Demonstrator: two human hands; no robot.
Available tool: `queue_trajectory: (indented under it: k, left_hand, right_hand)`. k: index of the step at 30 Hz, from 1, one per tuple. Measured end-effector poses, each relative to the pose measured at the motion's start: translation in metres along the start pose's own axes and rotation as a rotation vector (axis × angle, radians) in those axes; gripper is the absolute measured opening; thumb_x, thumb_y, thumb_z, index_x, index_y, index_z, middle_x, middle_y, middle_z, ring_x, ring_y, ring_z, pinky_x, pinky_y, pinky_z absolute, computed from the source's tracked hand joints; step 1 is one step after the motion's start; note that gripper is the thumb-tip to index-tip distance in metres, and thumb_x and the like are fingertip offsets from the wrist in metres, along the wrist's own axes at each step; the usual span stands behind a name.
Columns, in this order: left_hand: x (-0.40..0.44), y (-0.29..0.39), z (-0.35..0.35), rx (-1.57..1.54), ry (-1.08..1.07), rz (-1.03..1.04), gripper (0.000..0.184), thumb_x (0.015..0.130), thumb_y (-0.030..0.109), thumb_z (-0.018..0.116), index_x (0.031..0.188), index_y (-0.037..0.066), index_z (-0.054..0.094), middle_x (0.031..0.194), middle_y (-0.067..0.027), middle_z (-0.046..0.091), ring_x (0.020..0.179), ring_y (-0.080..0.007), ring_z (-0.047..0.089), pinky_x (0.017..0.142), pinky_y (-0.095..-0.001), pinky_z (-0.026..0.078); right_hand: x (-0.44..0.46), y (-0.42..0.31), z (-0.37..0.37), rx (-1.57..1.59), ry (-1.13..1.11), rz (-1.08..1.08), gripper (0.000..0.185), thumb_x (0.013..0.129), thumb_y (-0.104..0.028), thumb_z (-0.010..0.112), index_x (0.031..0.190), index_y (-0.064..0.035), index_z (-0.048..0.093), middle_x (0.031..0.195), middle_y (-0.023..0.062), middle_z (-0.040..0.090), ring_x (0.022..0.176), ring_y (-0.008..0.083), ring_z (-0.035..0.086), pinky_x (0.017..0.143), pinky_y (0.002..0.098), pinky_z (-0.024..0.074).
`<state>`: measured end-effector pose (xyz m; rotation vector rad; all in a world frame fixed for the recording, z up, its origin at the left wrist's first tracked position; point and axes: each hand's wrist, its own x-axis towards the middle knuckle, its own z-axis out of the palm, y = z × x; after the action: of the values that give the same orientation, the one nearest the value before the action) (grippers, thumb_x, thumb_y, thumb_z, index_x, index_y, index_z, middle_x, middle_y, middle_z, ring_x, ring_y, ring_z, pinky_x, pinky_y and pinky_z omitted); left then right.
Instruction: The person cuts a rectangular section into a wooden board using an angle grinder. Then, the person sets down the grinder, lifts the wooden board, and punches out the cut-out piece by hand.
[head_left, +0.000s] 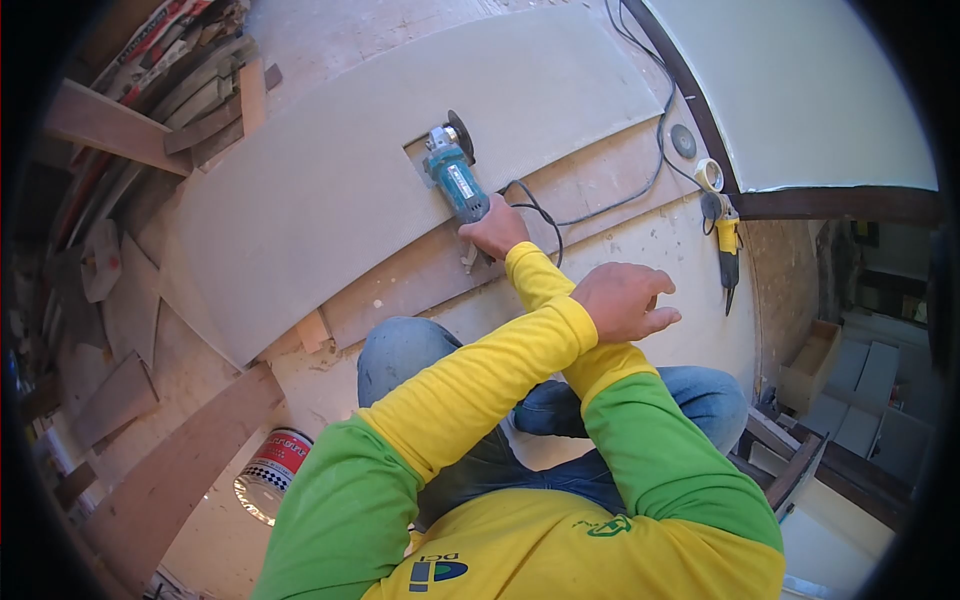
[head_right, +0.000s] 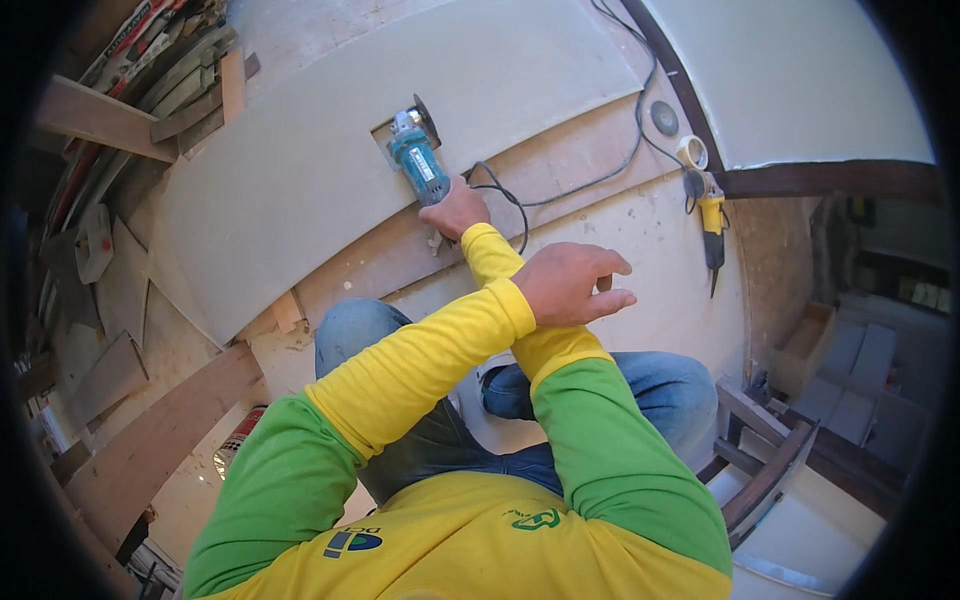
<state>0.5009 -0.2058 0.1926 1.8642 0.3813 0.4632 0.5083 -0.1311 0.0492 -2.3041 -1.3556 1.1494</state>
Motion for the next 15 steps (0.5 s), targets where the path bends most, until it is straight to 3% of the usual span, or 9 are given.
queue_trajectory:
  k: [15]
  left_hand:
    - [-0.0013, 0.0006, 0.0004, 0.003, 0.019, 0.007, 0.043, 0.09, 0.043, 0.065, 0.11, 0.005, 0.067, 0.085, -0.0106, 0.07, 0.083, -0.0315, 0.067, 0.076, -0.0417, 0.052]
  right_hand:
    - [-0.0088, 0.0067, -0.0041, -0.072, -0.002, -0.032, 0.065, 0.065, -0.036, 0.075, 0.115, 0.0008, 0.055, 0.108, 0.0275, 0.068, 0.102, 0.0423, 0.066, 0.091, 0.0453, 0.0525]
